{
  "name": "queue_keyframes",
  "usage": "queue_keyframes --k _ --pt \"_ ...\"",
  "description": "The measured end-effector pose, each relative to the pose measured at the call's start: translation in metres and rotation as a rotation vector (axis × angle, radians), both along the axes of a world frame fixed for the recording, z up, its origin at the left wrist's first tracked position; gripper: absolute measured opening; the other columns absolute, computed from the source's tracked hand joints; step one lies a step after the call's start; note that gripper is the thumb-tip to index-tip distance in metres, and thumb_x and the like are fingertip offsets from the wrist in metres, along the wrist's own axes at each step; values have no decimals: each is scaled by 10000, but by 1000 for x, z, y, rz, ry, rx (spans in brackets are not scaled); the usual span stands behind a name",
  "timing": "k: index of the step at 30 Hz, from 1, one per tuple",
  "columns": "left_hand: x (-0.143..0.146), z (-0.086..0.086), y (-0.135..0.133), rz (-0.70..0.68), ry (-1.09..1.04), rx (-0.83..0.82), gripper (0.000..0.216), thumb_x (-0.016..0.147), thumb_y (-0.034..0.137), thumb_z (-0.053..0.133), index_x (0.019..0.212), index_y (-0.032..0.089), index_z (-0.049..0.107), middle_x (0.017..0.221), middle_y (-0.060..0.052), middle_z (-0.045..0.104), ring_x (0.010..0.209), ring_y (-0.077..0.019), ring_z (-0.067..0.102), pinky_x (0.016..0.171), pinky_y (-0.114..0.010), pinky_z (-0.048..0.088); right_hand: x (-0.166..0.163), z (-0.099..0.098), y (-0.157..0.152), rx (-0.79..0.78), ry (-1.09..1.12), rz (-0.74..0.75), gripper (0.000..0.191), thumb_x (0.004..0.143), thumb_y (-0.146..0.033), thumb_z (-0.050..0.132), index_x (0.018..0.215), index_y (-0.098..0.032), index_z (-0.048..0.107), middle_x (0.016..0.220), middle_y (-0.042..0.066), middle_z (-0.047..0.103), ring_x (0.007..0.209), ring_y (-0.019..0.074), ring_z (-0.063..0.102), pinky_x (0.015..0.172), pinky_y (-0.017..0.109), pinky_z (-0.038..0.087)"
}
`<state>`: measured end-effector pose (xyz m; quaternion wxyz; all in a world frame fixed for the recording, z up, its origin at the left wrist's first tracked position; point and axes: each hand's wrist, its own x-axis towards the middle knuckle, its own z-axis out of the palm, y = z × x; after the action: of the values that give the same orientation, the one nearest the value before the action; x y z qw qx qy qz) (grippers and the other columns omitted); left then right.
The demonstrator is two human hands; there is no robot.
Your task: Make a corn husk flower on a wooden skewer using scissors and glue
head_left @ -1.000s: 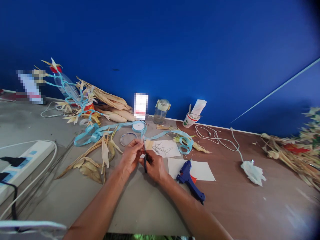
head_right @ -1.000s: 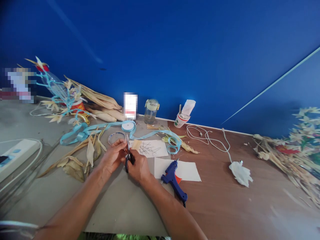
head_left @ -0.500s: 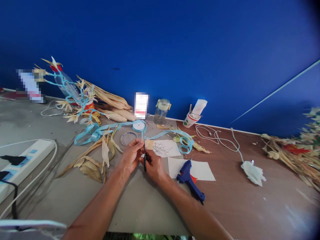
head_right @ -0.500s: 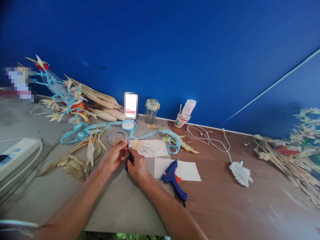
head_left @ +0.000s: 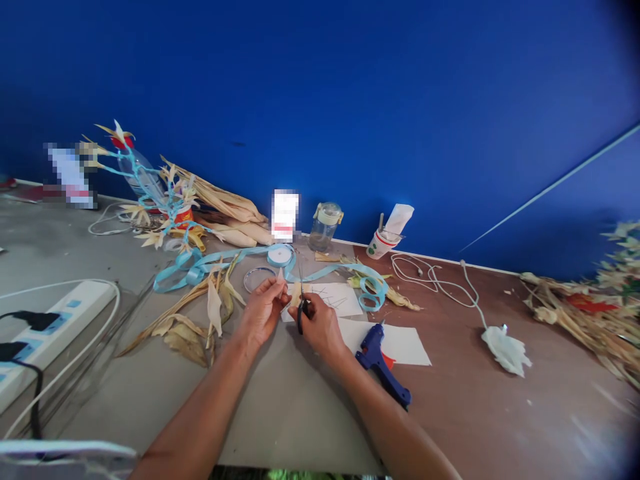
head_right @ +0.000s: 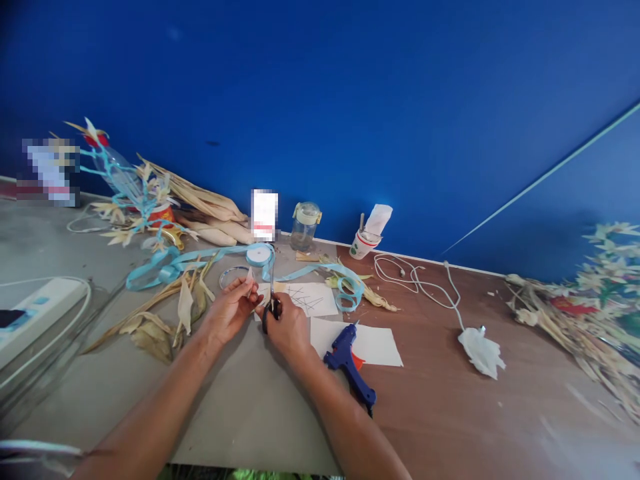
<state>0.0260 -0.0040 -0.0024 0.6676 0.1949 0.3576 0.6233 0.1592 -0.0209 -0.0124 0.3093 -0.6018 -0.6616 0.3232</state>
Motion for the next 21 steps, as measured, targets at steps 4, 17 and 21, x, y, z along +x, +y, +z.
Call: queue_keyframes --k 4,17,21 --pt "-4 -2 1 22 5 18 212 628 247 763 664 138 584 630 35 549 506 -46 459 612 -224 457 4 12 6 -69 -185 9 511 764 -407 630 1204 -176 514 815 58 692 716 196 630 617 259 388" --pt "-9 -8 6 203 107 -73 229 560 265 791 707 166 646 640 43 575 511 -44 463 548 -178 401 5 41 39 7 -398 49 300 805 -346 560 1046 -175 612 893 86 699 816 208 636 677 268 398" --pt "-12 -6 7 199 83 -39 221 566 270 778 662 168 607 589 56 534 498 -44 450 538 -177 380 -3 24 24 48 2 73 374 797 -385 574 1114 -188 597 834 39 698 723 161 633 660 249 442"
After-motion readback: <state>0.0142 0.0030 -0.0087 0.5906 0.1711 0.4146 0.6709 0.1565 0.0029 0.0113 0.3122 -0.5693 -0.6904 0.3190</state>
